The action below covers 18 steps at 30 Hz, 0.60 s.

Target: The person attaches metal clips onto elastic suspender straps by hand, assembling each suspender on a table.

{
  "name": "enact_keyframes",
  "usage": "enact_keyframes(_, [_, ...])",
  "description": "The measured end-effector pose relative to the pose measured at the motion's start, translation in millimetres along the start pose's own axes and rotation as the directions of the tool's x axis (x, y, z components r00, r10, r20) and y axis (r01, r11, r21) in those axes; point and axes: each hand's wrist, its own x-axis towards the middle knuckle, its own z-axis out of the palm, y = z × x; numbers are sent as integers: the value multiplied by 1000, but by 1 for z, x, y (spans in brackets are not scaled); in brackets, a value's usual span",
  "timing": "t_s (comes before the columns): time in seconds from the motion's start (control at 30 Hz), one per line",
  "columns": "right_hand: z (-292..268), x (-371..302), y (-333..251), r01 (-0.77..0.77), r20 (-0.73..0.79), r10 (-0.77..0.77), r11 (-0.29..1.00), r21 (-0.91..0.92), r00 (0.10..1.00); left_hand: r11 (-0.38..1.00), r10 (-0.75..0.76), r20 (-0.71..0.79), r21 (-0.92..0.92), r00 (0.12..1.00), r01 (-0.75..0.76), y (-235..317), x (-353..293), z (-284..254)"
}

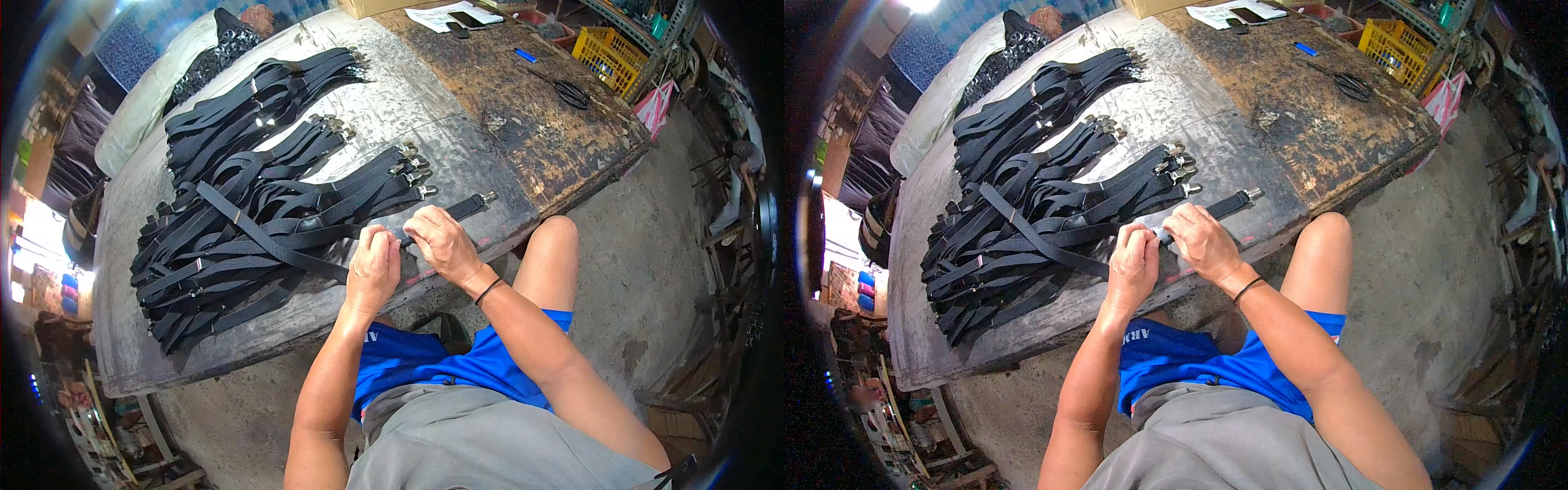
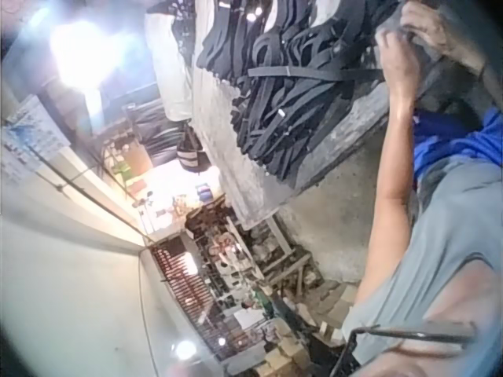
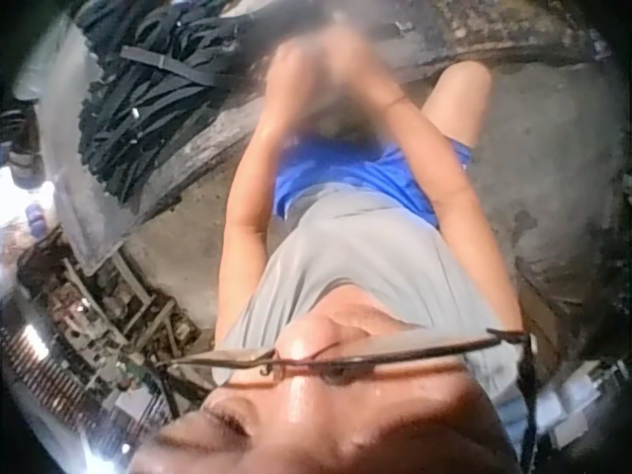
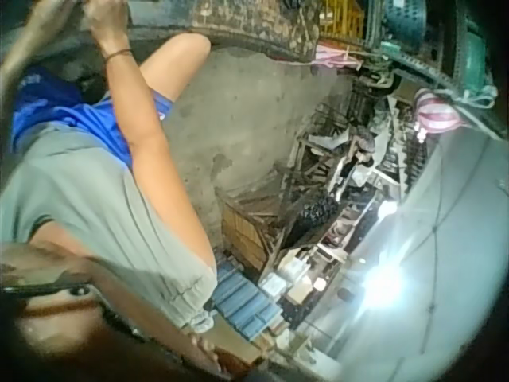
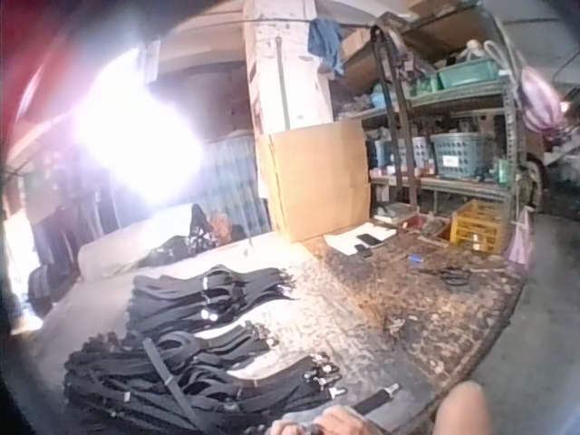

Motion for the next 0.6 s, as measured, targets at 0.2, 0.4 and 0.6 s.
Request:
enact_keyframes(0.2, [-2, 1, 1, -153, -30, 159, 976, 154, 987, 1000, -14, -21, -15, 1000, 13, 4, 2, 0])
enact_keyframes(0.4, [2, 0, 1, -100, -12, 101, 989, 109, 995, 1000, 9, 25, 17, 1000, -10, 2, 1, -3])
enact_keyframes(0.6, [-1, -1, 0, -37, 9, 36, 998, 43, 999, 1000, -8, 3, 2, 1000, 8, 5, 2, -2])
